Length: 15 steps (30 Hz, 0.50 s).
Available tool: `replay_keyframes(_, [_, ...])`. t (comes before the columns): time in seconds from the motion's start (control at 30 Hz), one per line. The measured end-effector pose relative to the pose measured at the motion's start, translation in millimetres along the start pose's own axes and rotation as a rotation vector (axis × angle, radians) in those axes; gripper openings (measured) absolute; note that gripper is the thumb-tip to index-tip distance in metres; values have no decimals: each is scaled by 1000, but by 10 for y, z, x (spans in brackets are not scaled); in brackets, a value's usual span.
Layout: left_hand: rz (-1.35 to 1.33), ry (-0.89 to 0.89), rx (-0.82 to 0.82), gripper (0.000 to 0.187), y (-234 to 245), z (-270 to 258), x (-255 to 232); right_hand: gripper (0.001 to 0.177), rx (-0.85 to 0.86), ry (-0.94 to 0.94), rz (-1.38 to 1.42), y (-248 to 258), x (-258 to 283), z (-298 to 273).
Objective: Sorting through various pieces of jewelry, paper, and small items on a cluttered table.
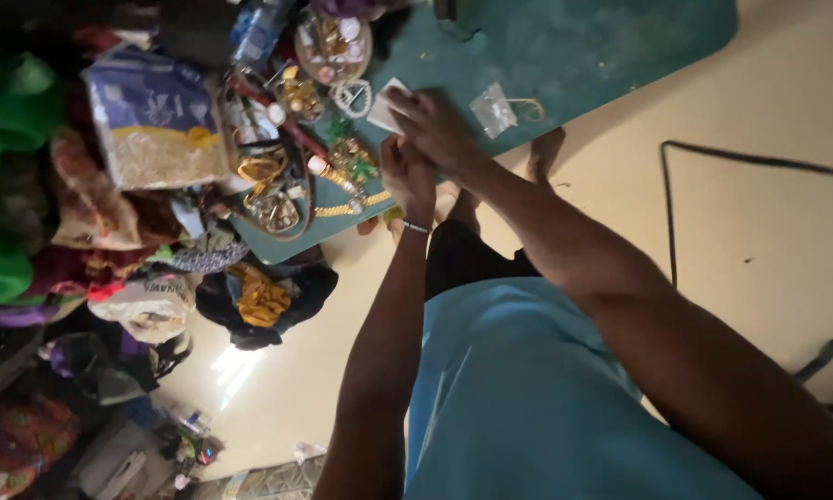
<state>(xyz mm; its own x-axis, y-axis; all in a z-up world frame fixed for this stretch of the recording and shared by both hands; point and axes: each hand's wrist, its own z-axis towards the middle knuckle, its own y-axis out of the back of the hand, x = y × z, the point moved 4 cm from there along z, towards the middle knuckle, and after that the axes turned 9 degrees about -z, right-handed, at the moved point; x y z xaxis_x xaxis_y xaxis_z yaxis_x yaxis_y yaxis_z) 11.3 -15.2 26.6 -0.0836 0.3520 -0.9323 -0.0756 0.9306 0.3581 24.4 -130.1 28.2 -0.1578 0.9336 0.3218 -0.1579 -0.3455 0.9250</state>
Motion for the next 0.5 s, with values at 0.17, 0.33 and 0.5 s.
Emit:
replay_keyframes(0.17, [-159, 79, -21, 19, -109, -157, -186, 39, 20, -74, -19, 37, -299, -17])
replay_keyframes(0.33, [-232, 239, 83, 21, -203, -340, -245, 50, -134, -175, 0, 648, -625, -229])
replay_keyframes(0.5, [-432, 328, 231, 19, -312, -789, 21, 70, -169, -236, 245, 1189, -866, -393])
